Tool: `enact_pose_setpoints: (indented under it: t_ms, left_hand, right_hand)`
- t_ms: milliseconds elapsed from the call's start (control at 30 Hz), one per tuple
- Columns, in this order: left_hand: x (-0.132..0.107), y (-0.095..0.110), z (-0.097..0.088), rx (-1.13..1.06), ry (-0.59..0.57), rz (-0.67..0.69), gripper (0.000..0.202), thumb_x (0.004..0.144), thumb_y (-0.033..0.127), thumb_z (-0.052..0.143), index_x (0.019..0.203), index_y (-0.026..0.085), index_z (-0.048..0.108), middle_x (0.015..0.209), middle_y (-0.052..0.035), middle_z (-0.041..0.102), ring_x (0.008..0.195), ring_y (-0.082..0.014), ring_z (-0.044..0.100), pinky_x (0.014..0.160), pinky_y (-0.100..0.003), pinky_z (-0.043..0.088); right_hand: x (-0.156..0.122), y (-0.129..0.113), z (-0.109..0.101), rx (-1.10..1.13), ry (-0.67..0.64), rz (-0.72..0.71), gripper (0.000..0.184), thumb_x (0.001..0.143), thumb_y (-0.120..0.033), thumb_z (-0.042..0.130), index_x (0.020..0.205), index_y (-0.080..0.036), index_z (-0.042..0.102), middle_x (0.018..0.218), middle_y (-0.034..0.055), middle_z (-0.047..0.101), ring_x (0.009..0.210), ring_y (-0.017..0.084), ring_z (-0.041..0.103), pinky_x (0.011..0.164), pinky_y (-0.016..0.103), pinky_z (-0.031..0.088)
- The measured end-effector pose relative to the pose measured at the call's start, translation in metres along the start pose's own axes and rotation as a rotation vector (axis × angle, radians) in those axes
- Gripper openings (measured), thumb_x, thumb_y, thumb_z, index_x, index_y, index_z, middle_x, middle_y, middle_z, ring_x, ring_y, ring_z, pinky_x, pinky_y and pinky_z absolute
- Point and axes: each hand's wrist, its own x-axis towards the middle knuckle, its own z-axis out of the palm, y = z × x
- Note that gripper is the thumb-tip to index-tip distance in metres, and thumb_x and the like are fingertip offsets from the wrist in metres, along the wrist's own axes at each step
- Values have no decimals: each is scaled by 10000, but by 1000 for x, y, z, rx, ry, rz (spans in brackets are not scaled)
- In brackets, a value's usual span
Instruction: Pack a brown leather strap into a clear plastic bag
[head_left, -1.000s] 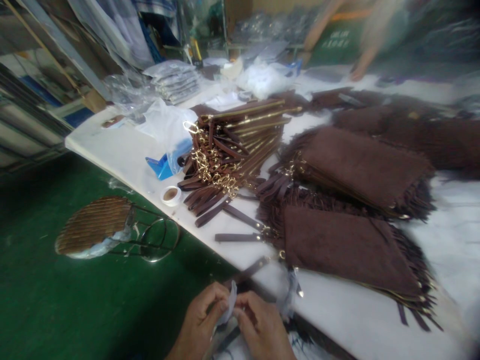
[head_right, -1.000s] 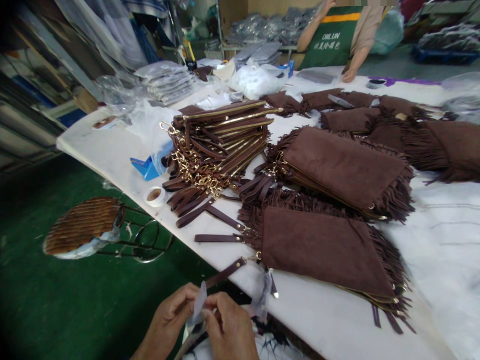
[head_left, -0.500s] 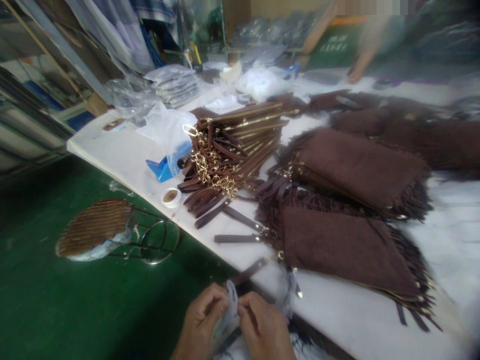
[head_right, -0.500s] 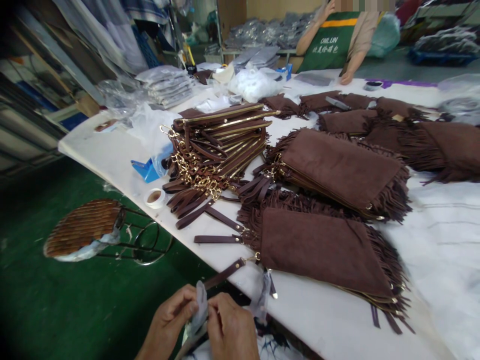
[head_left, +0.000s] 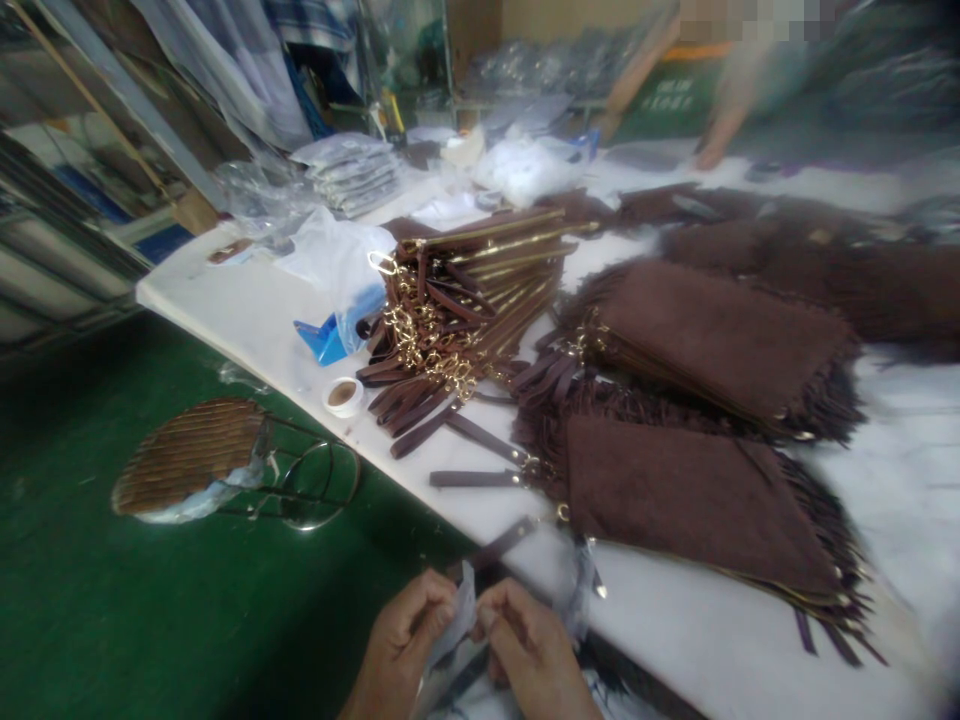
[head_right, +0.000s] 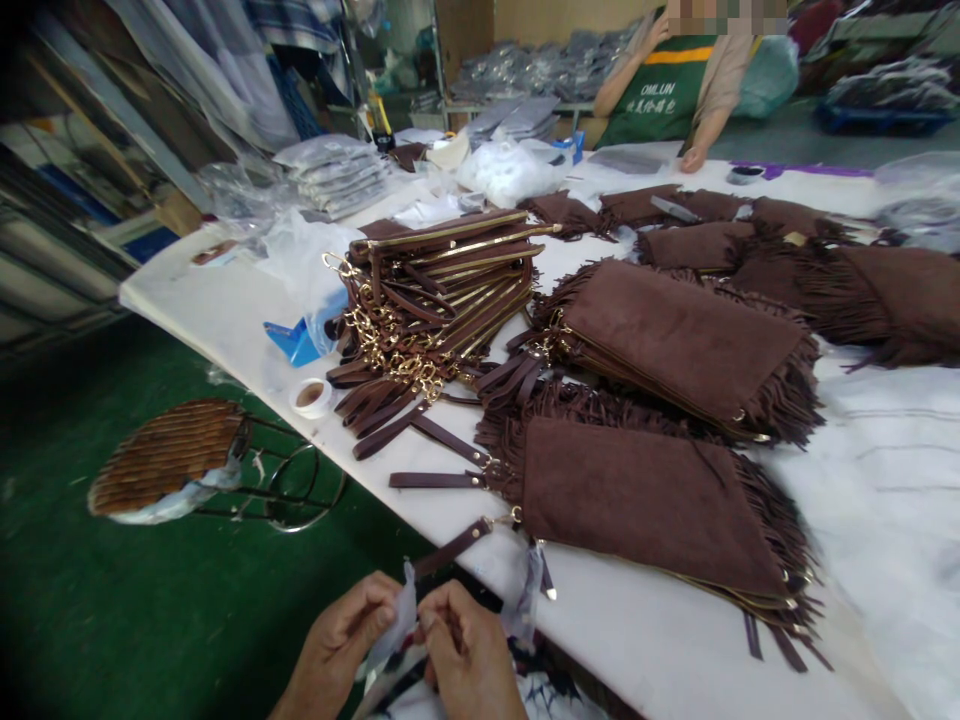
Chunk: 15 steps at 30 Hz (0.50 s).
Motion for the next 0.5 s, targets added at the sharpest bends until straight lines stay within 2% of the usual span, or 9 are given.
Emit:
enact_pose_setpoints:
  t_ms: [67,133,267,367,500]
  left_hand:
    - [-1,-1,-2,68,12,12,231,943,355,476,798,197,563,811,-15,555,777,-176,522,734,-262,398]
    - [-1,-2,-3,149,31,18,226,951,352,460,807,202,549,816,-13,554,778,-174,521,733,-260,393]
    - [-1,-2,-3,295,22,58,198,967,318,422,857,215,550,873,-21,564,834,-177,534,767,-261,390]
    - [-1,1,-3,342,6,109,187,967,295,411,880,220,558,905,-34,573,877,-190,540,798,-271,390]
    - [-3,5,-2,305,1,87,204,974,297,392,872,220,551,894,-30,567,861,-186,541,789,-269,390]
  right_hand:
    - [-6,-6,-6,-56,136,-119,263,900,-381,486,1064,-193,572,830,34,673,577,130,584,491,213,440]
    - [-12,-15,-15,-167,225,-303,344,903,-355,505,1219,-219,516,948,54,674,648,143,615,550,224,492]
    - [-17,-31,-28,-470,154,-632,435,837,-286,636,1247,-239,496,1161,100,618,814,176,651,707,247,541]
    - [-13,-29,-27,-590,83,-656,407,808,-298,680,1178,-230,525,1217,120,583,914,207,651,765,266,549]
    - [-8,-19,-22,-618,25,-573,311,840,-313,643,1122,-227,542,1156,109,610,846,185,661,707,237,554]
